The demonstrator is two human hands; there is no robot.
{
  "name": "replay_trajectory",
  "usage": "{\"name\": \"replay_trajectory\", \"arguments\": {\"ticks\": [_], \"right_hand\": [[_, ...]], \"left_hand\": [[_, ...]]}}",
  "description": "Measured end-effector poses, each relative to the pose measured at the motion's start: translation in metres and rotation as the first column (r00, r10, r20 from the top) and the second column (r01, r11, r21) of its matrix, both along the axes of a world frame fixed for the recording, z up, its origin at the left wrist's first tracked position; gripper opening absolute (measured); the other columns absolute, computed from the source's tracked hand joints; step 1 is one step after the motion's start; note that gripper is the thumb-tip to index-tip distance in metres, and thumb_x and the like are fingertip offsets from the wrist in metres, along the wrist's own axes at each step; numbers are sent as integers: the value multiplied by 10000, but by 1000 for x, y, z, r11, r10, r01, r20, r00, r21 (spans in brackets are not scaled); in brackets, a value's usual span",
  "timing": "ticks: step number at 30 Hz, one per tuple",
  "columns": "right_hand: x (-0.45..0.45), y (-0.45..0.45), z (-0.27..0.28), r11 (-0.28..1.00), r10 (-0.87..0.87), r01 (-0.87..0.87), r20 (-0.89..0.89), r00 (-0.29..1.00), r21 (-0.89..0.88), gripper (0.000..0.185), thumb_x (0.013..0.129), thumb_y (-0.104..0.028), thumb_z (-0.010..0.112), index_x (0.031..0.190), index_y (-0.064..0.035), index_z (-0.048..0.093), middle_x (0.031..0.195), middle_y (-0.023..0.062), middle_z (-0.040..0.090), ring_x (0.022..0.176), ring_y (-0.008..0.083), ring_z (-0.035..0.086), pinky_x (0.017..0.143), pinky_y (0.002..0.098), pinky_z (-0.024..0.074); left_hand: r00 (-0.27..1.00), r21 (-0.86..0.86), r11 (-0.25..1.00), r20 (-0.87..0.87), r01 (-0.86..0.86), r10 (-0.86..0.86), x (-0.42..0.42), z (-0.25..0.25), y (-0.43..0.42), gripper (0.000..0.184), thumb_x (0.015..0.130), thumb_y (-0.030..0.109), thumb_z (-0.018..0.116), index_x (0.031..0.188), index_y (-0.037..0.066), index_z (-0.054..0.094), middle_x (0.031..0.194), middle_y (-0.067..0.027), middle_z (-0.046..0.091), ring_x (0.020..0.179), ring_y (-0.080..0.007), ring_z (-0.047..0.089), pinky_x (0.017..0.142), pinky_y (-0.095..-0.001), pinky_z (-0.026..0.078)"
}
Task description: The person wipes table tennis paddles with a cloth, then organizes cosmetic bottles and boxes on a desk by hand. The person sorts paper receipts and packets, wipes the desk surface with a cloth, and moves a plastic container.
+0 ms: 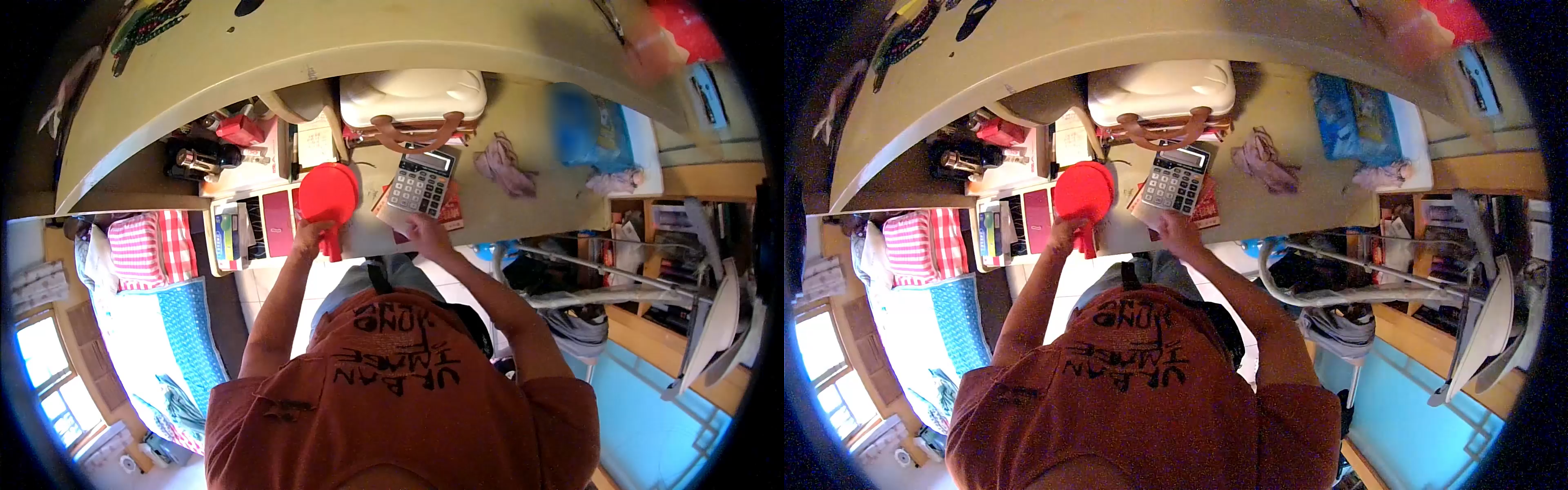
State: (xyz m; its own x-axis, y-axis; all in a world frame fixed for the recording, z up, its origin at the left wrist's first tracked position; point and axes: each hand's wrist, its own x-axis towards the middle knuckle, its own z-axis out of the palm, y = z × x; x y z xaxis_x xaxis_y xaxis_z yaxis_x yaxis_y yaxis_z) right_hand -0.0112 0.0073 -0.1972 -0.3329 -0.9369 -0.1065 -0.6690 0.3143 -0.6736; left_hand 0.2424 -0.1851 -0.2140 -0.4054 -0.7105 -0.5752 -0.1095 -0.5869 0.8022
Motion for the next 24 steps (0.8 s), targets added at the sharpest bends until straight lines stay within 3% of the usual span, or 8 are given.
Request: {"name": "replay_trajectory", "arguments": {"ticks": [5,8,11,13,15,17,21,24], "right_hand": [[-54,24,-18,994,-98,97,22,995,56,184,804,-88,614,983,-50,638,881,141,665,859,312,657,730,427,516],[-77,31,-3,982,-189,186,104,976,37,174,791,-67,615,961,-44,645,863,138,668,830,306,661,724,426,518],[-110,42,-7,953,-297,302,-133,945,19,150,814,-102,619,960,-79,637,1016,201,653,978,379,624,801,460,504],[-135,42,0,950,-279,313,-423,862,12,367,782,-82,670,1143,-111,615,1149,221,602,1108,398,562,874,463,486],[-150,35,22,927,-364,363,-443,819,-89,498,770,-80,694,1247,-127,558,1210,235,555,1147,415,529,905,478,473],[-167,33,24,900,-436,394,-441,784,-188,634,758,-78,718,1350,-142,501,1270,250,508,1186,431,496,935,493,459],[-221,18,-22,885,-439,374,-232,868,-277,837,733,-110,760,1465,-203,364,1361,240,447,1250,432,448,986,492,433],[-240,25,-111,907,-354,127,-561,749,-402,729,746,-214,752,1405,-205,440,1327,198,501,1233,431,466,1006,500,413]], "left_hand": [[992,-66,993,-76,-103,97,9,-44,-10,464,644,-3,725,1093,22,607,992,-110,664,866,-238,652,779,-353,521],[981,-258,965,165,-57,102,14,-59,-12,537,643,26,744,1145,-9,556,1076,-156,619,969,-294,621,855,-393,507],[809,-579,765,572,281,135,15,-56,-3,574,678,76,772,1191,8,525,1089,-141,628,962,-313,629,789,-422,531],[701,-604,754,654,258,284,2,-23,10,783,656,166,790,1329,39,412,1250,-229,458,1176,-425,448,1002,-499,393],[690,-617,741,659,266,301,-20,27,23,837,666,146,782,1387,81,361,1324,-220,414,1195,-436,441,998,-510,387],[742,-773,475,595,422,309,-35,52,35,830,678,100,768,1400,88,358,1373,-201,387,1248,-429,405,1015,-517,358],[812,-769,332,583,546,17,-81,77,69,779,661,8,729,1372,84,420,1365,-199,412,1260,-412,410,1031,-489,357],[793,-733,309,588,606,-160,-119,68,92,746,672,-9,693,1365,77,429,1365,-183,418,1265,-398,405,1020,-489,357]]}}
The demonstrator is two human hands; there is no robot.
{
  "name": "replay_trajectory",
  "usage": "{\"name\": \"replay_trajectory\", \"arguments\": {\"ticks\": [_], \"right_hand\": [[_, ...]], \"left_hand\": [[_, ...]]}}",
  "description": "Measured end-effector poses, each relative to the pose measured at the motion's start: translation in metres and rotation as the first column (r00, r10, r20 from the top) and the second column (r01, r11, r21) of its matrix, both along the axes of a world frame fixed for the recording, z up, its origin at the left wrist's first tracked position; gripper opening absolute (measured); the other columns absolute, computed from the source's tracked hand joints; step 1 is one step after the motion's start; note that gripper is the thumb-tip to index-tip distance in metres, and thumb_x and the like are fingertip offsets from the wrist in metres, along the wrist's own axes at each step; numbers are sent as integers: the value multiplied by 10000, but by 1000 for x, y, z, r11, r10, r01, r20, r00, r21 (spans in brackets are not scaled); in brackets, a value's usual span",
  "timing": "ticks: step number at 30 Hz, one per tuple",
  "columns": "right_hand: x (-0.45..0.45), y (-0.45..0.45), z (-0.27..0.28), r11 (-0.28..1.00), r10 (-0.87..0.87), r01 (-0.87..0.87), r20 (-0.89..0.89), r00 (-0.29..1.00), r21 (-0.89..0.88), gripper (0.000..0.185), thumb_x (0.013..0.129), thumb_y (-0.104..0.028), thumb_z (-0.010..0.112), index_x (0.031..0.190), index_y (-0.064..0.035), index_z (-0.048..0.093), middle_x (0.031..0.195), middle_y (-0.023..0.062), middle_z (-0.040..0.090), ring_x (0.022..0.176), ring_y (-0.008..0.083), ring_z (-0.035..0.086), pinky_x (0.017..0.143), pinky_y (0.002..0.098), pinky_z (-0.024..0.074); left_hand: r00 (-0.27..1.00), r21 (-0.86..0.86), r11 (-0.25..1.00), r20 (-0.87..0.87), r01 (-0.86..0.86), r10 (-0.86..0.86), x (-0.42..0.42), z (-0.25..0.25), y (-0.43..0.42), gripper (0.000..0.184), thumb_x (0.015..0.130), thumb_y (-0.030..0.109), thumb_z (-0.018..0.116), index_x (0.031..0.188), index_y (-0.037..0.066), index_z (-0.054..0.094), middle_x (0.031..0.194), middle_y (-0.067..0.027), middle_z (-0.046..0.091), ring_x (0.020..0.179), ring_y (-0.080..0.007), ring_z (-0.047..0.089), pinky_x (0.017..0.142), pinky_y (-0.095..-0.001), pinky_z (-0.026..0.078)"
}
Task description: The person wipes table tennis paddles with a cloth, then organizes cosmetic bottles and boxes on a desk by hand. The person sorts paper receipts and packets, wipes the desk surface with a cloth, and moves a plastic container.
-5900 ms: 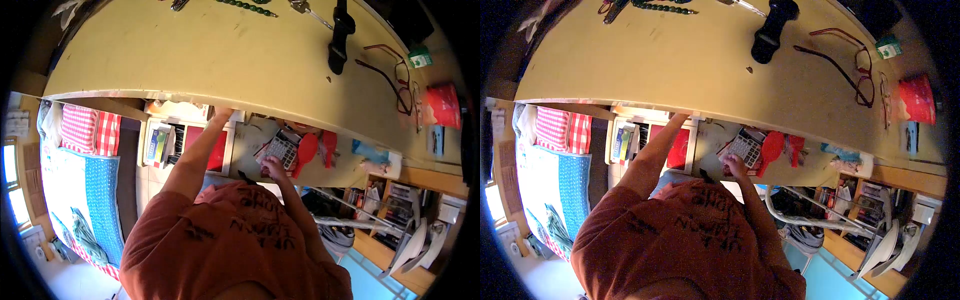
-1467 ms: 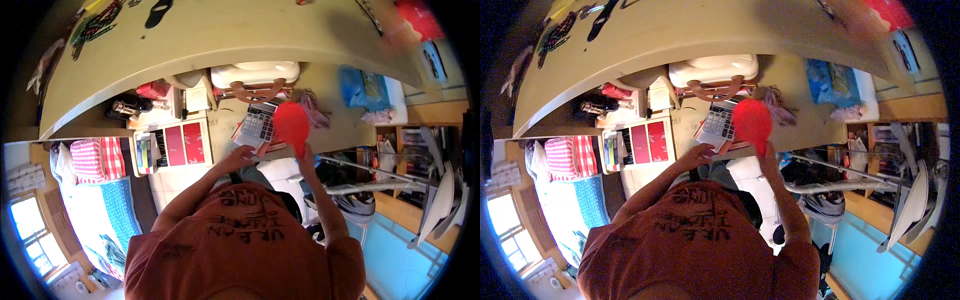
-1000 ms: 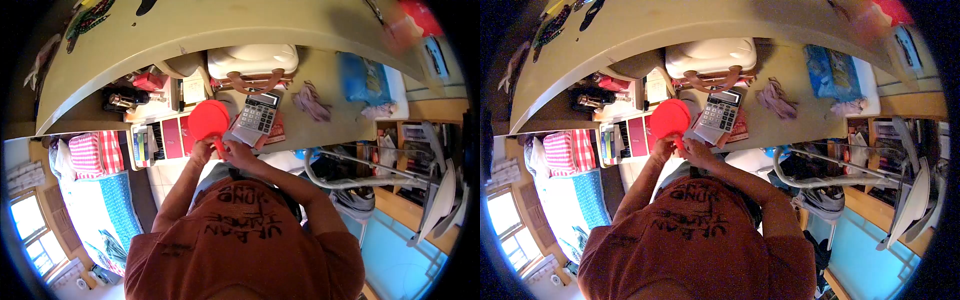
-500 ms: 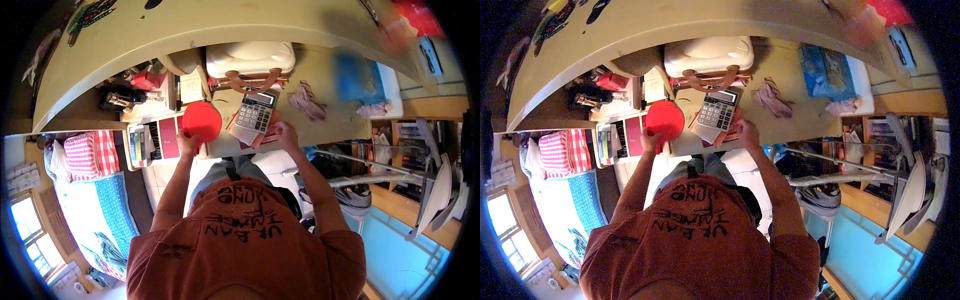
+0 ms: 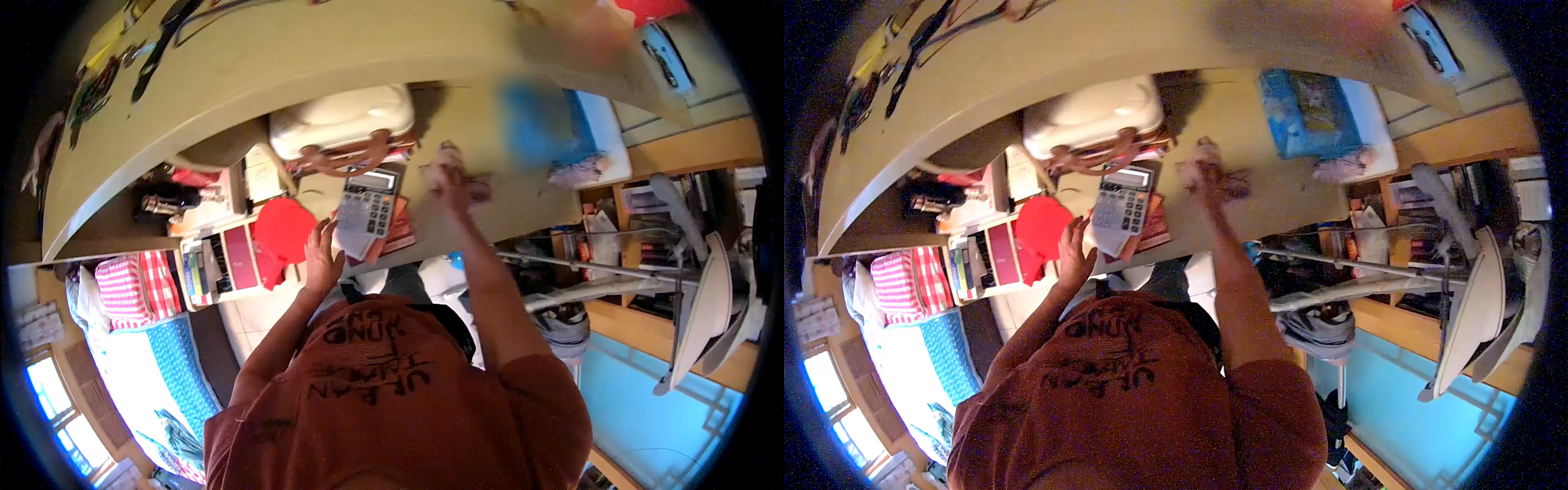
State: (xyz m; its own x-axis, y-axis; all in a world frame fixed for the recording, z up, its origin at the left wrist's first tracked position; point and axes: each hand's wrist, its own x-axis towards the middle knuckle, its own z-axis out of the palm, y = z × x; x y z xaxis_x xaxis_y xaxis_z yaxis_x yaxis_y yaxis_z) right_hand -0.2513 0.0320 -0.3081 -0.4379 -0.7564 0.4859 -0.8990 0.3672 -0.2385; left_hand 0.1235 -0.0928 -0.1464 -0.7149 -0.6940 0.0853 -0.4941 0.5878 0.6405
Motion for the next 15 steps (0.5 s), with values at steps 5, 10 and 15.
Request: {"name": "replay_trajectory", "arguments": {"ticks": [5,10,15], "right_hand": [[75,8,90,933,169,-174,45,985,315,438,791,-223,626,1228,-226,590,1169,138,560,1080,380,528,907,541,441],[32,64,81,708,343,-473,330,880,524,396,807,-216,583,1197,-265,621,1332,128,496,1354,393,324,1104,657,181],[-31,110,83,868,274,-331,199,941,370,458,769,-187,636,1223,-195,574,1295,167,481,1156,393,500,934,524,430]], "left_hand": [[996,76,994,-41,80,-77,-65,-24,21,597,692,24,690,1261,46,512,1259,-179,509,1183,-400,476,961,-489,403],[944,-108,939,-13,327,-330,-132,-29,30,428,750,161,676,1164,111,582,1204,-122,560,1189,-361,485,972,-491,387],[922,-173,907,112,384,-370,-170,-54,46,341,766,154,629,1104,108,614,1236,-113,571,1290,-343,410,1021,-500,353]]}}
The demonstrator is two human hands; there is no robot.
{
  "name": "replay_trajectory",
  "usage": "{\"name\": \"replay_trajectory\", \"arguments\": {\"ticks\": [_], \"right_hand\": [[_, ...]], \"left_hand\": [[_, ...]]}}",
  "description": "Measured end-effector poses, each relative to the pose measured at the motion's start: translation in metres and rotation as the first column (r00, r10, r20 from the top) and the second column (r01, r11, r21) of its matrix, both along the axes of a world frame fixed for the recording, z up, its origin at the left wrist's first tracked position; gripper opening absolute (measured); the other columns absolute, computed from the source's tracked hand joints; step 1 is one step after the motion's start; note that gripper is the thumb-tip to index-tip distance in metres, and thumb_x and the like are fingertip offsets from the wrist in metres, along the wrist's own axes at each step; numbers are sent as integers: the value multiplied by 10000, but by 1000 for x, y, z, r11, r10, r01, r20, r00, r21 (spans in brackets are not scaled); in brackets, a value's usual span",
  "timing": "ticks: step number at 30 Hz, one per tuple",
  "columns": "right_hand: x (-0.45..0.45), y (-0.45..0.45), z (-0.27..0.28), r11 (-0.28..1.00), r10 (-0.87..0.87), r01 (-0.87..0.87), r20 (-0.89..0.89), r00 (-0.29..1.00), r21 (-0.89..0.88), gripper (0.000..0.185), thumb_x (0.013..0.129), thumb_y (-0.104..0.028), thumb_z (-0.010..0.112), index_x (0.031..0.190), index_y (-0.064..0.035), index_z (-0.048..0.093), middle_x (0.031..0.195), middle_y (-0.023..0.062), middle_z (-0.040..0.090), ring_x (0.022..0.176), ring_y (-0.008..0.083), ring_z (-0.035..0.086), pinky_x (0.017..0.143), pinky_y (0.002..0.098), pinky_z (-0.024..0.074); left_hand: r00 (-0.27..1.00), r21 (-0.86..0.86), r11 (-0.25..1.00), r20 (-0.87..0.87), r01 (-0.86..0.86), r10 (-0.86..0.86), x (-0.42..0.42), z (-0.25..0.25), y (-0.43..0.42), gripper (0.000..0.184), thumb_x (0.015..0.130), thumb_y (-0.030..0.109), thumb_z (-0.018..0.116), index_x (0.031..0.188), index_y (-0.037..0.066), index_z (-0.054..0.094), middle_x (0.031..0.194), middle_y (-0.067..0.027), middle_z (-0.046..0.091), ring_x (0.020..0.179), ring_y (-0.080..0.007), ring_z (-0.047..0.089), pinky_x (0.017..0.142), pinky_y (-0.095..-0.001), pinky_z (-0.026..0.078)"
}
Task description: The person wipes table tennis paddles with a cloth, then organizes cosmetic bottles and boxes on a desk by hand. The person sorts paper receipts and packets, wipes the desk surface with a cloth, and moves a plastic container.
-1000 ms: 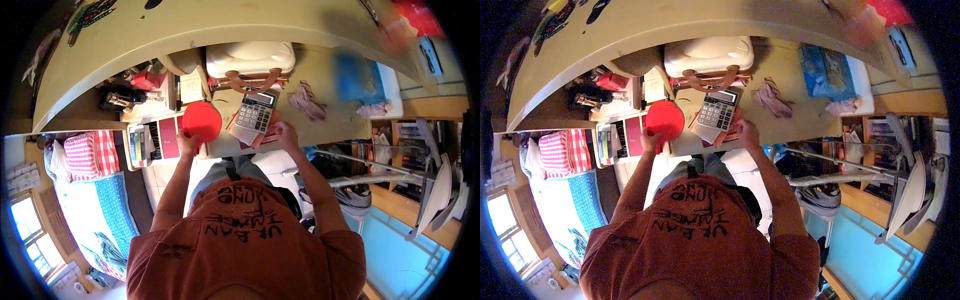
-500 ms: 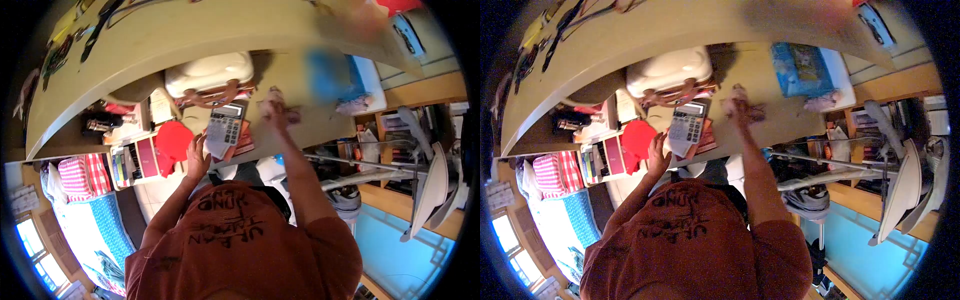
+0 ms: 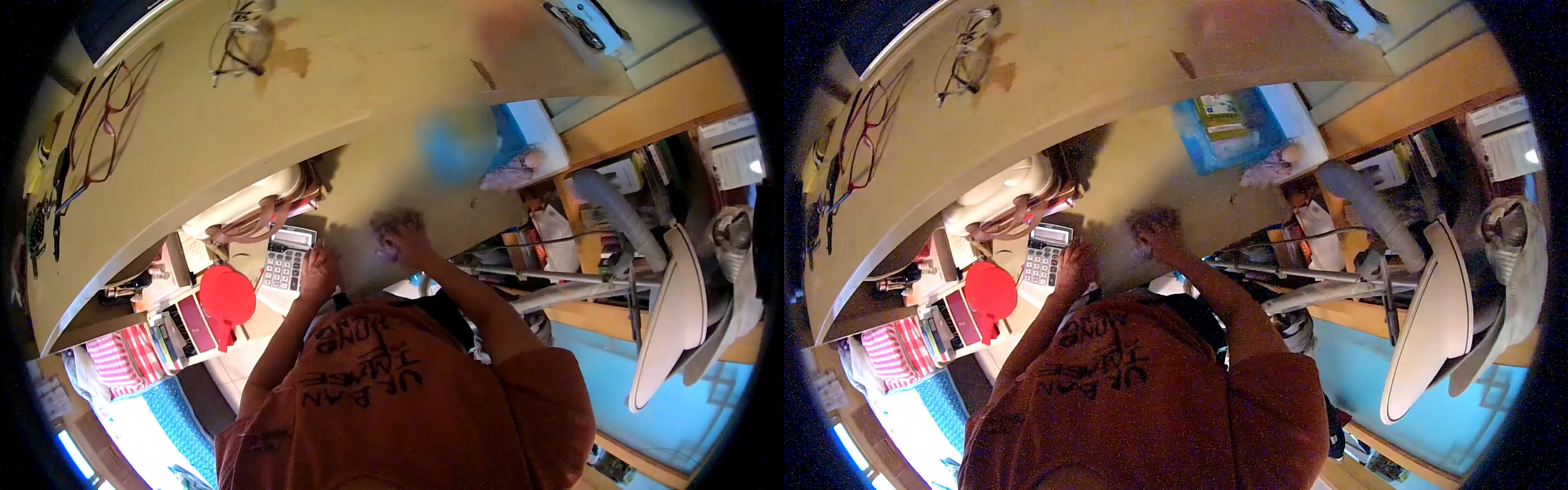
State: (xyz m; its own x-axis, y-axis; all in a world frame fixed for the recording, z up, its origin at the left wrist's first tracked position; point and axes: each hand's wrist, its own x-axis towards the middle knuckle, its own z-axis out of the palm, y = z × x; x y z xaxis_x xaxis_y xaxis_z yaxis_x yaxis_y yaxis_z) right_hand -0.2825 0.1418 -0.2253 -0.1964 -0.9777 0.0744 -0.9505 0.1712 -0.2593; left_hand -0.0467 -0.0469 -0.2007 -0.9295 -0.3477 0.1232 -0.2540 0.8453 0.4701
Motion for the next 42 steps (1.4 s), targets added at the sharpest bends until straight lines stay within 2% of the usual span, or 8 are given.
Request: {"name": "replay_trajectory", "arguments": {"ticks": [8,12,14,23,30,34,38,42], "right_hand": [[-71,23,-11,936,-267,265,26,963,-231,377,784,-255,691,1130,-155,581,1090,201,597,1010,387,588,798,496,486],[-124,-20,132,735,-625,663,238,743,-140,201,797,-226,692,959,-132,619,734,130,647,769,323,655,713,445,509],[-172,-34,157,505,-728,744,248,639,-437,361,795,-318,725,1043,-83,606,944,143,675,903,332,651,752,430,507],[-256,-79,127,289,-954,957,-74,289,12,1030,574,-718,731,1328,-51,514,1412,180,466,1283,399,440,1080,549,303],[-297,-49,105,474,-734,877,516,442,-77,536,599,-418,862,992,-84,713,973,116,712,878,270,680,805,363,528],[-235,-47,152,459,-152,888,987,46,29,316,769,-181,768,1040,-71,647,868,55,662,683,171,622,513,313,490],[-141,-61,190,633,-76,769,996,-50,87,488,824,-180,741,1237,-24,534,952,44,656,760,142,624,416,268,414],[-60,-70,207,828,172,557,974,-145,-63,275,899,-141,650,1140,-17,606,1000,41,668,926,153,622,829,287,488]], "left_hand": [[999,32,999,42,-23,22,-14,-15,6,320,739,118,634,1054,136,688,1161,-72,631,1329,-361,376,1076,-513,310],[991,128,985,84,-112,102,-11,4,6,280,728,107,655,1005,90,689,1075,-99,656,1200,-330,505,1011,-465,385],[993,207,973,86,-102,86,-11,10,5,277,731,95,658,1006,75,683,1036,-117,662,1124,-333,548,966,-445,420],[983,596,782,87,-182,162,-21,43,7,281,761,16,692,1040,36,669,993,-150,676,793,-287,628,751,-375,508],[993,562,823,-28,-82,118,-30,48,1,318,780,2,681,1096,26,657,998,-137,690,865,-254,670,759,-317,531],[985,645,764,-123,-13,121,-59,73,0,322,849,50,674,1165,21,619,1027,-138,695,928,-224,685,821,-317,535],[969,939,343,-103,21,224,-100,127,2,525,929,245,646,1369,40,447,1166,-137,640,1098,-220,602,966,-331,466],[908,906,-365,-47,214,416,-119,162,6,490,939,255,601,1343,15,462,1266,-148,587,1141,-238,579,995,-373,464]]}}
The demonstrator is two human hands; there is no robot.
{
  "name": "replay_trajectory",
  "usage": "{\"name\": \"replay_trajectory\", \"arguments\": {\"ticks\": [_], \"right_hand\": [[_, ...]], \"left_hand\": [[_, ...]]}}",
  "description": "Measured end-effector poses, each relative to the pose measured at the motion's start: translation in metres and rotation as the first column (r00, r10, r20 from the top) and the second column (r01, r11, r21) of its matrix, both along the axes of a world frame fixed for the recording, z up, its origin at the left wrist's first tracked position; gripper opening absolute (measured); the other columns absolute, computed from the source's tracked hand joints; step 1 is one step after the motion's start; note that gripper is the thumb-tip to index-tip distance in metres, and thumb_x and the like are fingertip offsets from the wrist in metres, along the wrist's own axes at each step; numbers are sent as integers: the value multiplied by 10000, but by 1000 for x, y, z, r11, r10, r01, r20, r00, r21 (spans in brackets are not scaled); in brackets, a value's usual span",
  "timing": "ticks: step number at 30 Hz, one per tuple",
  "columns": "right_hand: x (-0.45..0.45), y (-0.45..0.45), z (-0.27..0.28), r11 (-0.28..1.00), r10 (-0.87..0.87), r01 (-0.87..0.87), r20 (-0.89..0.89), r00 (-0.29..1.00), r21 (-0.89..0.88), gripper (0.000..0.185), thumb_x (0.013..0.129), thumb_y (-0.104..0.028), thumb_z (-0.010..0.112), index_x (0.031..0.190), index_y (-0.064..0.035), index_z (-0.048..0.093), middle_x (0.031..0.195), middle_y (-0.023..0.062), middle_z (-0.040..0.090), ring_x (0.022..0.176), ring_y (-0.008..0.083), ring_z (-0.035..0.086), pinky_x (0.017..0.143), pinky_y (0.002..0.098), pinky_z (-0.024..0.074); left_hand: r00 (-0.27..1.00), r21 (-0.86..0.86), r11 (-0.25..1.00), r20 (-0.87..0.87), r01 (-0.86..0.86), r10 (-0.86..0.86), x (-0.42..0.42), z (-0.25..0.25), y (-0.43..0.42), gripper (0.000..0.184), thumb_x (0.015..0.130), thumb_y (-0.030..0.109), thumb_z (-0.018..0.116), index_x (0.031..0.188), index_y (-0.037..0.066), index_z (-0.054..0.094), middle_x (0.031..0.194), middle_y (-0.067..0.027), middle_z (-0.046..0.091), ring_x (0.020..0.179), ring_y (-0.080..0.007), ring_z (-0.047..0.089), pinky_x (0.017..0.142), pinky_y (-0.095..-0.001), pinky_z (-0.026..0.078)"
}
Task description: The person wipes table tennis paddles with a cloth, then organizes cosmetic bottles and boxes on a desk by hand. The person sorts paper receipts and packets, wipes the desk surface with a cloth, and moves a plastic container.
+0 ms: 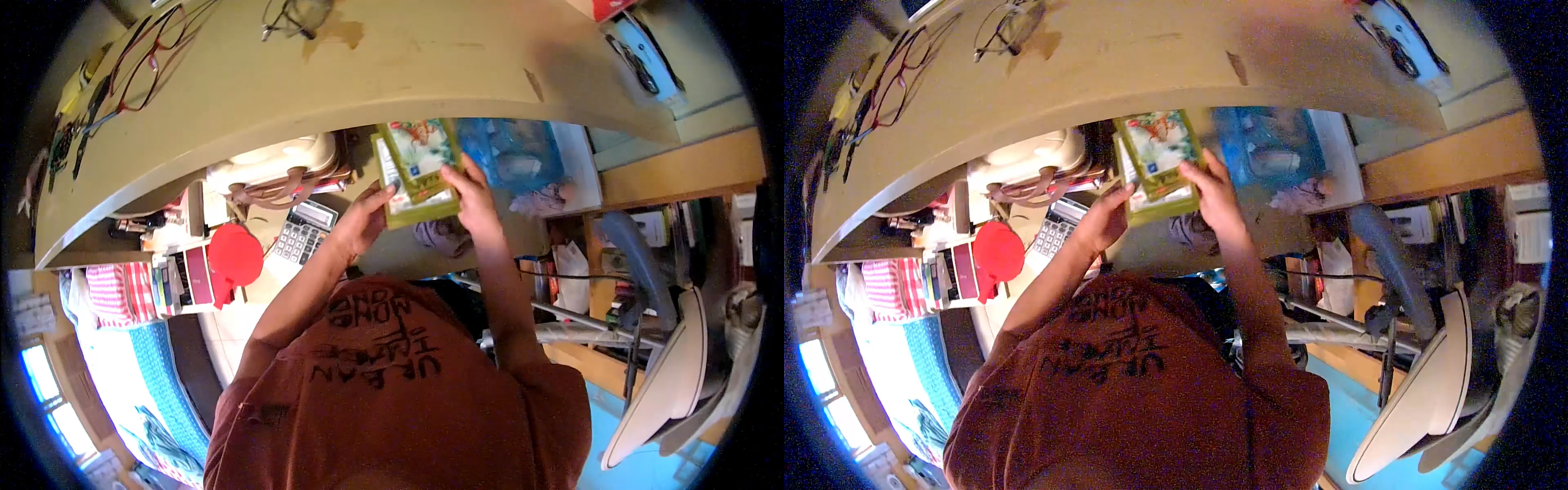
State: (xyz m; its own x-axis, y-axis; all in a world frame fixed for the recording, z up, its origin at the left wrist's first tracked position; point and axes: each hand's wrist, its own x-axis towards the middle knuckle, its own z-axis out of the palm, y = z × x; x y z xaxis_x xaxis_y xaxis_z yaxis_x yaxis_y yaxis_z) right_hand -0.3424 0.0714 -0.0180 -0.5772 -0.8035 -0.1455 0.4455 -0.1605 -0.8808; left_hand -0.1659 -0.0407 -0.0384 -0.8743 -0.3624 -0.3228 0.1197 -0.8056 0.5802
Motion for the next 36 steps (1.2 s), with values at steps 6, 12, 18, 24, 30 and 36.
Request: {"name": "replay_trajectory", "arguments": {"ticks": [6,12,18,24,30,36], "right_hand": [[8,17,-5,949,-18,112,-304,953,296,223,906,-142,647,1108,-50,625,949,43,674,764,120,627,588,270,499],[13,20,10,990,-21,36,109,994,-134,255,919,-127,612,1158,-53,564,976,63,677,746,137,634,509,270,474],[41,13,-28,935,226,-100,-354,908,341,193,897,-100,631,1057,7,611,860,73,669,562,108,585,426,238,474],[55,14,-28,902,318,-243,-168,933,357,249,996,-198,498,1042,24,602,842,86,668,650,123,641,452,239,503],[8,17,-96,882,327,63,-701,634,468,336,923,-229,617,1184,-24,565,1058,221,650,997,328,650,828,410,538],[12,79,-189,734,675,336,-689,-265,590,605,856,-348,670,1398,-163,475,1321,219,515,1236,348,483,1024,484,397]], "left_hand": [[989,112,990,132,-89,74,24,-5,-7,333,921,114,588,1241,28,553,1151,-105,658,1015,-256,649,904,-414,530],[969,-39,975,110,-220,223,35,-20,-6,357,907,130,638,1226,6,536,1138,-125,649,946,-254,661,868,-417,550],[949,87,959,189,-272,252,36,-4,1,479,1014,431,398,1303,54,460,1192,-134,601,999,-257,636,874,-417,548],[943,4,954,153,-300,296,51,-15,-2,429,859,-6,644,1259,33,495,1165,-118,630,1046,-248,619,912,-415,530],[933,16,945,169,-325,318,67,-21,-8,402,868,-8,636,1249,30,513,1145,-102,645,1005,-249,649,895,-399,549],[917,41,930,189,-366,352,72,-17,-9,358,874,-2,633,1219,9,535,1114,-105,661,969,-241,661,880,-389,553]]}}
